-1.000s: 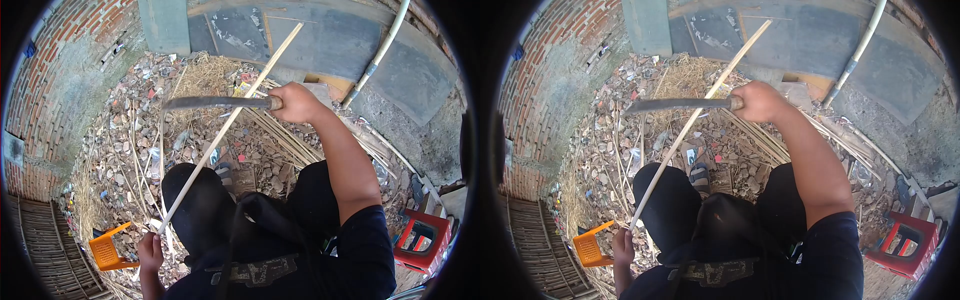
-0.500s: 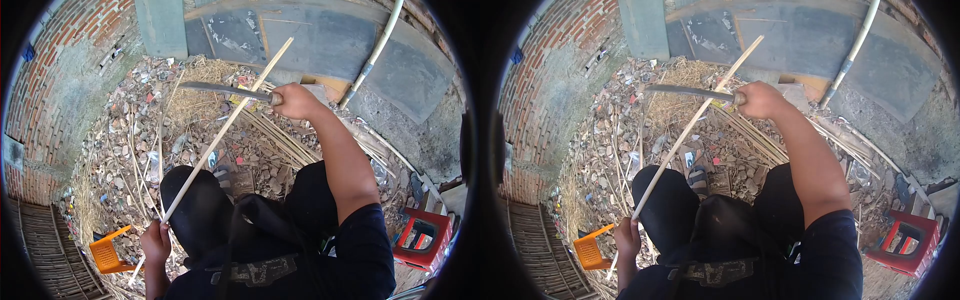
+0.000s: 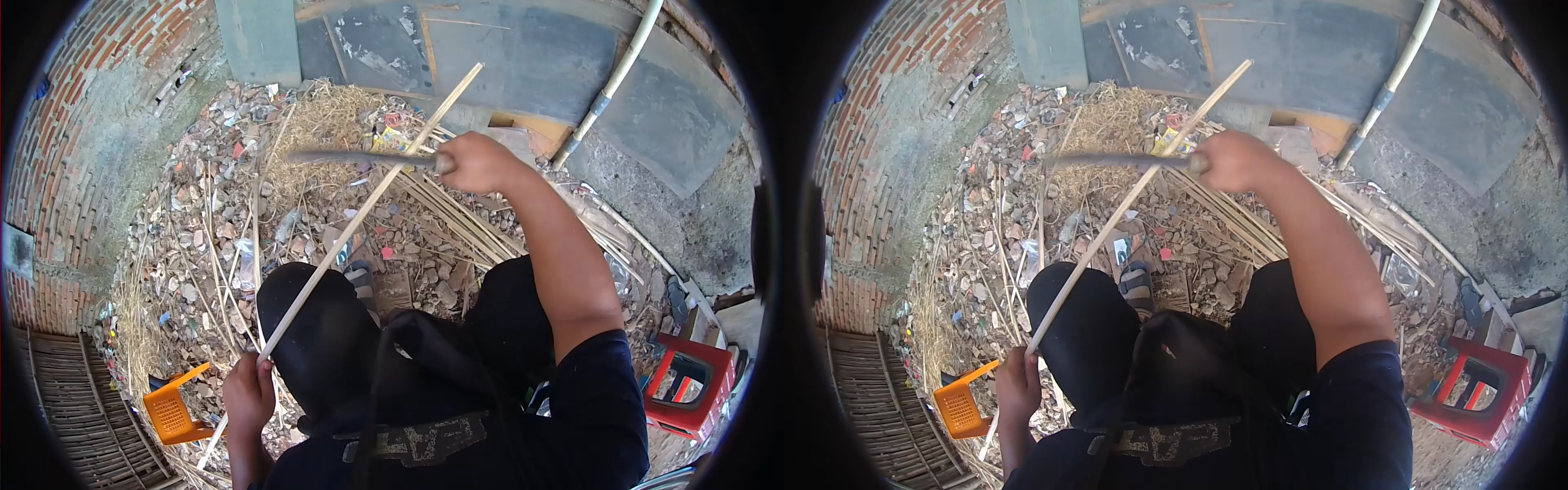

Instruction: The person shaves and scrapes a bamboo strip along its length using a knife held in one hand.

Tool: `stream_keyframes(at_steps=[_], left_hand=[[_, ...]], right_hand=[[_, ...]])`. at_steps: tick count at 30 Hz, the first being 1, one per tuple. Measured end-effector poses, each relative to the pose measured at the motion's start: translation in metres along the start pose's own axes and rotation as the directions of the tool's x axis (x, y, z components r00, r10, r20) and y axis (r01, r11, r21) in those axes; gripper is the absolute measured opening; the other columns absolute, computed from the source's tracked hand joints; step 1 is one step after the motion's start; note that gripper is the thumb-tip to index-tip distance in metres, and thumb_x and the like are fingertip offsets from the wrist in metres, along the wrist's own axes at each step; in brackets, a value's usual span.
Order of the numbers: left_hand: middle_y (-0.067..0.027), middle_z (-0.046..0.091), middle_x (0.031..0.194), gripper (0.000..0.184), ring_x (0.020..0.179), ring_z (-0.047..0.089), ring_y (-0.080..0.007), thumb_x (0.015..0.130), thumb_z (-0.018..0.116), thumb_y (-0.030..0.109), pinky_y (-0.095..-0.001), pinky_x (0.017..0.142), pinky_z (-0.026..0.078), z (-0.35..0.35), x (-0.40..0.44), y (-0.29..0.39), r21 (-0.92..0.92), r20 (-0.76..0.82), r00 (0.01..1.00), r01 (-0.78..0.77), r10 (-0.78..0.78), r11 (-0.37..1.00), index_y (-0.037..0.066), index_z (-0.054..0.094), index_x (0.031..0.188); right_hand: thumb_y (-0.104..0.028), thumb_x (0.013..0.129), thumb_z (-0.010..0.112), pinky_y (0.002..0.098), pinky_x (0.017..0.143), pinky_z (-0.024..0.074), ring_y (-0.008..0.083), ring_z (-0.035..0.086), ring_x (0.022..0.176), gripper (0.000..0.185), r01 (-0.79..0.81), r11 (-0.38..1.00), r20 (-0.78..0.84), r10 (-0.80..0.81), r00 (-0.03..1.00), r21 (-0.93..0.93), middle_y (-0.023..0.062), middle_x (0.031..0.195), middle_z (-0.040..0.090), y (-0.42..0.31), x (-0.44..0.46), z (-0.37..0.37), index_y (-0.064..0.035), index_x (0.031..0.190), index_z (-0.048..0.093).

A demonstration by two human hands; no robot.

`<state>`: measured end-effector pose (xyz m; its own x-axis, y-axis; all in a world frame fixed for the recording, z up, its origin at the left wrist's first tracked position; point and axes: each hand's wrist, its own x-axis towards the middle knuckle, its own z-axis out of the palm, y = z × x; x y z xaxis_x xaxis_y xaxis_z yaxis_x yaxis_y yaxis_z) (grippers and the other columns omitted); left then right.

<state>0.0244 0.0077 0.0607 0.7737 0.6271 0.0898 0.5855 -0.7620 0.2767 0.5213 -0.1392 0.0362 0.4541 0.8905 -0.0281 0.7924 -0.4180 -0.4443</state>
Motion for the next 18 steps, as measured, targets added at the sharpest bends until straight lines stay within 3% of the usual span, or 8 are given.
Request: stream_keyframes(at_steps=[3,4,7,8,11,14,18], left_hand=[[-0.0204,0.063,0.070,0.015,0.062,0.062,-0.0456,0.100,0.055,0.018,-0.0540,0.055,0.046,-0.001,0.001,-0.001,0.080,0.059,0.997,0.039,-0.044,0.996,0.004,0.058,0.097],[-0.0206,0.063,0.069,0.015,0.062,0.062,-0.0452,0.101,0.056,0.019,-0.0535,0.054,0.045,0.004,-0.002,-0.010,0.082,0.066,0.997,0.044,-0.050,0.996,0.004,0.058,0.098],[-0.0209,0.062,0.068,0.015,0.061,0.062,-0.0453,0.101,0.055,0.019,-0.0538,0.054,0.045,0.006,-0.005,-0.020,0.089,0.066,0.997,0.043,-0.049,0.995,0.004,0.058,0.098],[-0.0209,0.062,0.068,0.015,0.061,0.062,-0.0453,0.100,0.055,0.018,-0.0538,0.054,0.045,0.003,-0.005,-0.019,0.086,0.062,0.997,0.036,-0.042,0.996,0.004,0.058,0.098],[-0.0209,0.062,0.067,0.014,0.061,0.062,-0.0452,0.100,0.055,0.017,-0.0536,0.053,0.045,0.001,-0.002,-0.011,0.061,0.070,0.997,0.023,-0.027,0.998,0.004,0.058,0.098],[-0.0206,0.061,0.067,0.013,0.061,0.062,-0.0448,0.099,0.057,0.016,-0.0528,0.054,0.046,0.004,-0.002,-0.015,0.035,0.065,0.997,0.038,-0.040,0.999,0.003,0.060,0.098],[-0.0200,0.061,0.066,0.015,0.059,0.062,-0.0435,0.100,0.057,0.017,-0.0512,0.054,0.046,-0.004,-0.006,-0.016,0.100,0.046,0.999,-0.003,-0.001,0.995,0.003,0.061,0.100]], right_hand=[[-0.023,0.076,0.069,0.0457,0.078,0.0522,0.0324,0.067,0.081,0.024,-0.061,0.998,0.165,0.065,0.984,-0.029,0.0159,0.083,0.068,-0.011,0.004,0.003,-0.0067,0.094,0.069],[-0.024,0.076,0.069,0.0447,0.080,0.0526,0.0330,0.067,0.084,0.028,-0.107,0.986,0.165,0.085,0.983,0.130,0.0171,0.086,0.069,0.011,0.014,0.014,-0.0062,0.097,0.069],[-0.026,0.080,0.066,0.0442,0.084,0.0537,0.0336,0.070,0.094,0.029,-0.243,0.950,-0.018,0.251,0.968,0.197,0.0204,0.096,0.071,0.054,0.033,0.027,-0.0120,0.104,0.074],[-0.028,0.079,0.068,0.0444,0.085,0.0534,0.0369,0.069,0.096,0.035,-0.264,0.942,0.026,0.264,0.964,0.205,0.0220,0.099,0.071,0.056,0.030,0.025,-0.0058,0.106,0.072],[-0.026,0.078,0.070,0.0424,0.081,0.0523,0.0340,0.068,0.085,0.038,-0.132,0.987,0.060,0.127,0.990,0.088,0.0216,0.089,0.071,0.016,0.010,0.001,0.0009,0.105,0.070],[-0.027,0.078,0.072,0.0429,0.082,0.0524,0.0342,0.069,0.087,0.041,-0.060,0.997,0.122,0.052,0.991,0.057,0.0236,0.093,0.071,0.002,0.001,-0.006,0.0025,0.107,0.070],[-0.026,0.080,0.073,0.0407,0.088,0.0524,0.0321,0.069,0.096,0.043,-0.225,0.957,-0.151,0.254,0.955,0.182,0.0218,0.101,0.073,0.060,0.018,0.016,-0.0012,0.114,0.070]])
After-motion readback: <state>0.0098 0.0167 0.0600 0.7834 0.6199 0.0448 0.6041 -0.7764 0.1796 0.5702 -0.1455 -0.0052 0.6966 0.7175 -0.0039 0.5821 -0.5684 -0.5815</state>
